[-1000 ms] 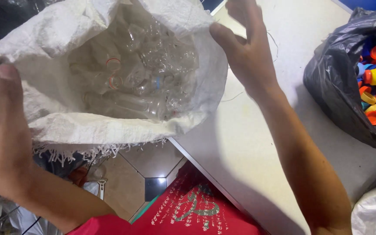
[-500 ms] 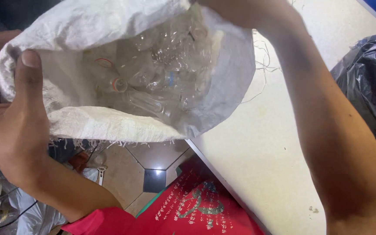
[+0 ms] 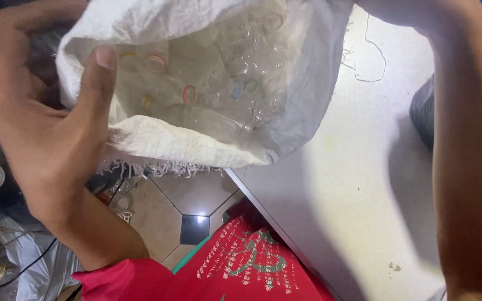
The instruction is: Remove caps from plastic bottles and crush them for recycling.
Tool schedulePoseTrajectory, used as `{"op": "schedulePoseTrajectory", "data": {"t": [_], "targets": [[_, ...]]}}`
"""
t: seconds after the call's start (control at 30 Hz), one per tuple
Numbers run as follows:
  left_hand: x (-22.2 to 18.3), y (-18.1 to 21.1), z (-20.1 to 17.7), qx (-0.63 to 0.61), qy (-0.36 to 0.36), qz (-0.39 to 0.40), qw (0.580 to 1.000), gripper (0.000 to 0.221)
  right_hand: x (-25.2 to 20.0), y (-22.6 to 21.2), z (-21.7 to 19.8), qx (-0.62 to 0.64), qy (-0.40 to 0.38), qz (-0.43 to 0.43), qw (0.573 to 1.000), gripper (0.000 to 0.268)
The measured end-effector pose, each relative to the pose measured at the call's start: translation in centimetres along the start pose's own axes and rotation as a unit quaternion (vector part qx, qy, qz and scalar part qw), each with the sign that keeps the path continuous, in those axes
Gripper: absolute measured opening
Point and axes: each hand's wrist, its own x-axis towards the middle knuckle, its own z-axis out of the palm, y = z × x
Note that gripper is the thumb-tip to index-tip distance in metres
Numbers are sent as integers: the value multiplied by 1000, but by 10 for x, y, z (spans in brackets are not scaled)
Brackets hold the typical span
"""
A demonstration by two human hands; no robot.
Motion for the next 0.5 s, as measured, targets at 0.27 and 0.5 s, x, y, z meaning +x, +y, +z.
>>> {"op": "schedulePoseTrajectory", "data": {"t": [0.27,0.5], "targets": [[-8,-9,-5,-6,-25,24,999,35,-24,-14,49,31,14,40,999,46],[26,-79,27,13,50,-49,997,20,-16,58,107,139,69,5,988,35]]}}
